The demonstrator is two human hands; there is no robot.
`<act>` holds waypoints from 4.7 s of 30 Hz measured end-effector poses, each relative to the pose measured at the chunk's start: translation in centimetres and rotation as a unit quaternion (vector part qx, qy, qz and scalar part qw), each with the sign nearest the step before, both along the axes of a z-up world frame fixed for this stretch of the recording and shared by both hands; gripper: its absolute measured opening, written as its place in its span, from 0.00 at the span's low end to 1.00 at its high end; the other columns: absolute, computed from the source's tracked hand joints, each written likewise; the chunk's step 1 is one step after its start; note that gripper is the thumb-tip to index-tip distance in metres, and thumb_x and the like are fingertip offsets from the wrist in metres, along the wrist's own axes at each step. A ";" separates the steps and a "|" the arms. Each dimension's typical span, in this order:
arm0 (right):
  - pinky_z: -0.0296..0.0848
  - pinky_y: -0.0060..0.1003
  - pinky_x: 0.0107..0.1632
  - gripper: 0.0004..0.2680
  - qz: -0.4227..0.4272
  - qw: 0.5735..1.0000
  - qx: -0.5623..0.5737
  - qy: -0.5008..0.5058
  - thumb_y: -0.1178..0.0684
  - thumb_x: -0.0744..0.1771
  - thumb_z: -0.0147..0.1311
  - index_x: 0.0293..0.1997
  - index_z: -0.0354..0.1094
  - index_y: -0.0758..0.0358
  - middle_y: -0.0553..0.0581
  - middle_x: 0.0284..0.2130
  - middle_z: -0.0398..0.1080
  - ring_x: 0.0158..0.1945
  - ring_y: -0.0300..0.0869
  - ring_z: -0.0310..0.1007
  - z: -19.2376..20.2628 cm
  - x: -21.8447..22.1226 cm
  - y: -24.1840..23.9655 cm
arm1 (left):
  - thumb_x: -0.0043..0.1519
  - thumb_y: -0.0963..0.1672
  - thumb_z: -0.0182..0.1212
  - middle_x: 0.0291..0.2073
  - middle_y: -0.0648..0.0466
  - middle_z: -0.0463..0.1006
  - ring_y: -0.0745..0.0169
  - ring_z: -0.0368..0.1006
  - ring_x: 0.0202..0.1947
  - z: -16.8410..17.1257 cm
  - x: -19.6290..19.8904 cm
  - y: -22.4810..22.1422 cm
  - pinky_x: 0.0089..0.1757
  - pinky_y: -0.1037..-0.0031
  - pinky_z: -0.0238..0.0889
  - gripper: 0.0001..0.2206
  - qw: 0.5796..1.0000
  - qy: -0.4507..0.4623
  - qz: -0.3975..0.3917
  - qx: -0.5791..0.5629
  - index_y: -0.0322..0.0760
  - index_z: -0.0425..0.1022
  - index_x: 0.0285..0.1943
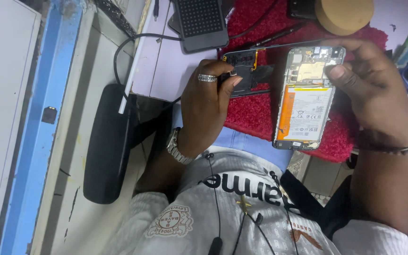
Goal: Disassembling a mobile phone to access and manipulate internal components using a screwdriver and prying tool.
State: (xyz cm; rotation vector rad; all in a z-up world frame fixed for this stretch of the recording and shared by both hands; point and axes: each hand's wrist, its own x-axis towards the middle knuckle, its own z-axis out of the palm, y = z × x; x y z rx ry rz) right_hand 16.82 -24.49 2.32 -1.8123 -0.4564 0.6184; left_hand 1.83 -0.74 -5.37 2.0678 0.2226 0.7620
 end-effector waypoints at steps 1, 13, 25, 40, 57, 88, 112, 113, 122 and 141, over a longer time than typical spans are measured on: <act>0.75 0.34 0.59 0.16 -0.001 1.000 0.000 -0.001 0.57 0.73 0.51 0.72 0.60 0.64 0.60 0.56 0.73 0.53 0.42 0.75 0.0 -0.1 0.0 | 0.74 0.45 0.58 0.49 0.48 0.76 0.46 0.76 0.49 0.1 0.0 0.0 0.48 0.58 0.71 0.09 1.000 -0.001 -0.001 0.000 0.38 0.67 0.57; 0.75 0.36 0.59 0.15 0.017 1.000 -0.010 -0.021 0.57 0.74 0.50 0.71 0.60 0.65 0.61 0.57 0.71 0.55 0.44 0.74 0.3 0.0 0.0 | 0.75 0.43 0.57 0.49 0.47 0.75 0.47 0.75 0.48 0.4 -0.2 0.1 0.45 0.59 0.70 0.06 1.000 -0.004 -0.009 0.021 0.40 0.68 0.57; 0.78 0.36 0.55 0.17 0.085 0.996 0.034 -0.007 0.55 0.74 0.48 0.73 0.57 0.66 0.65 0.52 0.76 0.52 0.45 0.79 1.0 -0.6 -0.3 | 0.75 0.39 0.55 0.53 0.44 0.77 0.45 0.77 0.54 0.9 -0.2 0.1 0.49 0.57 0.73 0.08 0.999 0.033 0.019 0.026 0.35 0.71 0.62; 0.82 0.38 0.55 0.18 0.113 0.989 0.077 -0.055 0.55 0.74 0.46 0.73 0.53 0.71 0.69 0.52 0.77 0.53 0.48 0.80 2.2 -2.7 0.0 | 0.75 0.39 0.53 0.48 0.44 0.75 0.44 0.75 0.48 0.9 0.0 0.1 0.47 0.57 0.68 0.04 0.999 0.015 0.018 0.023 0.35 0.69 0.56; 0.76 0.59 0.47 0.16 0.094 0.731 0.001 -0.675 0.56 0.76 0.58 0.72 0.57 0.65 0.82 0.53 0.80 0.48 0.71 0.85 3.1 -6.7 -5.9 | 0.75 0.39 0.57 0.66 0.41 0.67 0.32 0.60 0.71 1.8 -0.3 -0.3 0.66 0.38 0.60 0.06 0.989 -0.005 0.013 0.146 0.30 0.80 0.54; 0.76 0.49 0.57 0.05 0.053 0.805 0.123 -0.578 0.56 0.75 0.44 0.51 0.58 0.69 0.68 0.37 0.80 0.43 0.56 0.85 2.9 -5.5 -3.6 | 0.77 0.45 0.72 0.81 0.49 0.53 0.40 0.55 0.86 4.0 -2.2 -1.5 0.84 0.43 0.64 0.33 0.971 -0.165 -0.164 0.060 0.50 0.52 0.85; 0.79 0.26 0.43 0.08 -0.049 0.987 0.139 -0.062 0.61 0.71 0.60 0.53 0.65 0.63 0.53 0.39 0.78 0.39 0.34 0.78 4.7 -6.8 -1.2 | 0.67 0.60 0.66 0.68 0.37 0.75 0.45 0.79 0.60 1.2 -2.2 -6.3 0.62 0.52 0.72 0.39 0.527 0.122 -0.513 -0.667 0.29 0.65 0.76; 0.81 0.26 0.39 0.06 0.002 0.989 0.112 -0.100 0.58 0.72 0.55 0.52 0.64 0.65 0.55 0.38 0.79 0.36 0.36 0.81 5.4 -6.5 -1.0 | 0.66 0.61 0.67 0.67 0.37 0.76 0.45 0.79 0.59 0.9 -1.9 -6.3 0.61 0.53 0.73 0.41 0.520 0.102 -0.518 -0.671 0.27 0.65 0.75; 0.79 0.35 0.46 0.12 0.034 0.926 -0.056 -0.373 0.49 0.74 0.50 0.57 0.69 0.68 0.58 0.44 0.78 0.45 0.43 0.83 6.4 -5.0 -1.2 | 0.57 0.69 0.50 0.69 0.39 0.72 0.52 0.77 0.59 1.8 -0.9 -6.0 0.59 0.61 0.73 0.51 0.537 0.090 -0.523 -0.656 0.25 0.65 0.75; 0.76 0.58 0.65 0.24 0.003 0.711 -0.152 -0.687 0.34 0.71 0.46 0.46 0.78 0.73 0.70 0.45 0.82 0.45 0.57 0.84 -6.2 -7.4 -8.1 | 0.66 0.64 0.48 0.61 0.31 0.76 0.40 0.79 0.55 3.3 2.4 -5.4 0.56 0.54 0.75 0.43 0.598 0.074 -0.379 -0.702 0.25 0.64 0.74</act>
